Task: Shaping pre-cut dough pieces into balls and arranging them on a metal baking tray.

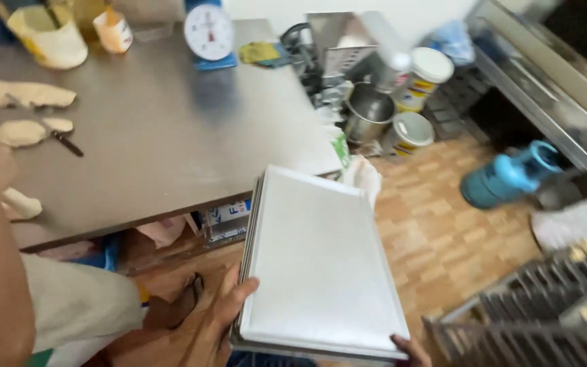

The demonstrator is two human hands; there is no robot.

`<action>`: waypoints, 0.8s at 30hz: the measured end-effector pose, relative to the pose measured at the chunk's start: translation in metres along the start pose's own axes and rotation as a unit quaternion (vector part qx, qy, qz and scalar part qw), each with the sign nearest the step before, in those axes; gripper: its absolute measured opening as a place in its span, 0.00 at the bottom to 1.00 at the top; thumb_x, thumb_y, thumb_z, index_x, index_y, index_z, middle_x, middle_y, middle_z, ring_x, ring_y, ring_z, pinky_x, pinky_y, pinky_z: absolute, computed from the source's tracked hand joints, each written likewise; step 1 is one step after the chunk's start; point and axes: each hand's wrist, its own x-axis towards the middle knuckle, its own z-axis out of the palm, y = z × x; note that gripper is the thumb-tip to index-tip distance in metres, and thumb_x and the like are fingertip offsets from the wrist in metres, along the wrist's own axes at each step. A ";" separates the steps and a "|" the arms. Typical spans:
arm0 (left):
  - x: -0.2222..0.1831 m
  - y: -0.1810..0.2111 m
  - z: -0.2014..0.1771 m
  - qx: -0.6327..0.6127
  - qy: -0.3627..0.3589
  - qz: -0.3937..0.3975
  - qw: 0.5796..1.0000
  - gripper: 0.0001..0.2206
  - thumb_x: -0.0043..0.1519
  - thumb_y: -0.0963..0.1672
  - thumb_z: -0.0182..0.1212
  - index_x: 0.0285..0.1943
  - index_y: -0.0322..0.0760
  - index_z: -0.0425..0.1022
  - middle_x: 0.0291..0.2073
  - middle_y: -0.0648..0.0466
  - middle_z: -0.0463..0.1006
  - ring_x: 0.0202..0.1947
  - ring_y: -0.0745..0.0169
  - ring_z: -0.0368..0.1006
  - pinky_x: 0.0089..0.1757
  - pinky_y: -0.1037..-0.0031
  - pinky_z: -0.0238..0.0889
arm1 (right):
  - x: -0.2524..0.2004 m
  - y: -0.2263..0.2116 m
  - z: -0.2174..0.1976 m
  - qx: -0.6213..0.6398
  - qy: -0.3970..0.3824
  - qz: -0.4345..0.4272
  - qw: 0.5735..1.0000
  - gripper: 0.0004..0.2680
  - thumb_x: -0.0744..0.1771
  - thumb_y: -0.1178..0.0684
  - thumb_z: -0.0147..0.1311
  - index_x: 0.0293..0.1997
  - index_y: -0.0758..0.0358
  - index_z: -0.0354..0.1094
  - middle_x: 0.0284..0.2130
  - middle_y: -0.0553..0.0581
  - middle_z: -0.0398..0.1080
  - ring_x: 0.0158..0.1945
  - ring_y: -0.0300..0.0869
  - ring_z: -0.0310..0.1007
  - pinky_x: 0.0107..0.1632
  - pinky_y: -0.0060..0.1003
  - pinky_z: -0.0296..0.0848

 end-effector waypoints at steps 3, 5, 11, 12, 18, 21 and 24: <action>0.051 0.032 0.011 -0.046 0.033 0.032 0.998 0.28 0.56 0.43 0.62 0.70 0.37 0.70 0.55 0.47 0.81 0.49 0.53 0.77 0.46 0.65 0.70 | 0.085 -0.143 0.116 0.231 -0.063 0.308 0.921 0.19 0.64 0.58 0.46 0.62 0.77 0.63 0.54 0.70 0.70 0.56 0.59 0.69 0.61 0.49 0.67; 0.115 0.014 0.000 -0.051 0.045 0.097 0.993 0.27 0.55 0.43 0.62 0.68 0.36 0.72 0.54 0.48 0.81 0.48 0.56 0.76 0.46 0.68 0.70 | 0.154 -0.145 0.148 0.214 -0.103 0.291 0.927 0.20 0.63 0.58 0.48 0.63 0.76 0.63 0.53 0.70 0.71 0.55 0.58 0.70 0.59 0.49 0.68; 0.187 0.006 0.014 -0.022 0.181 0.106 0.978 0.27 0.53 0.47 0.62 0.64 0.37 0.75 0.56 0.48 0.83 0.54 0.52 0.79 0.53 0.61 0.71 | 0.306 -0.192 0.235 0.140 -0.273 0.274 0.911 0.18 0.60 0.59 0.55 0.55 0.78 0.67 0.47 0.73 0.75 0.48 0.60 0.74 0.50 0.47 0.70; 0.188 0.004 0.020 -0.051 0.188 0.082 0.977 0.30 0.53 0.47 0.60 0.68 0.35 0.71 0.61 0.45 0.81 0.59 0.48 0.77 0.57 0.57 0.69 | 0.319 -0.207 0.250 0.101 -0.294 0.297 0.903 0.24 0.59 0.59 0.54 0.62 0.81 0.65 0.51 0.78 0.74 0.53 0.66 0.73 0.55 0.53 0.69; 0.286 -0.037 0.044 -0.006 0.325 0.059 0.944 0.16 0.56 0.49 0.56 0.49 0.37 0.74 0.37 0.45 0.80 0.38 0.51 0.76 0.42 0.61 0.67 | 0.476 -0.205 0.345 -0.010 -0.398 0.258 0.880 0.15 0.61 0.65 0.58 0.52 0.78 0.71 0.43 0.71 0.79 0.41 0.56 0.78 0.45 0.44 0.75; 0.335 -0.018 0.071 -0.024 0.346 0.018 0.938 0.18 0.57 0.51 0.58 0.46 0.34 0.73 0.36 0.46 0.78 0.40 0.53 0.76 0.43 0.63 0.69 | 0.533 -0.257 0.403 -0.103 -0.429 0.253 0.861 0.16 0.64 0.61 0.57 0.58 0.71 0.71 0.41 0.61 0.75 0.40 0.46 0.70 0.37 0.33 0.62; 0.418 -0.053 0.081 0.102 0.336 0.018 0.936 0.23 0.57 0.53 0.61 0.57 0.40 0.78 0.48 0.49 0.86 0.52 0.51 0.82 0.51 0.62 0.71 | 0.621 -0.231 0.442 -0.181 -0.434 0.160 0.868 0.12 0.61 0.55 0.62 0.48 0.65 0.79 0.32 0.57 0.77 0.31 0.43 0.67 0.32 0.32 0.56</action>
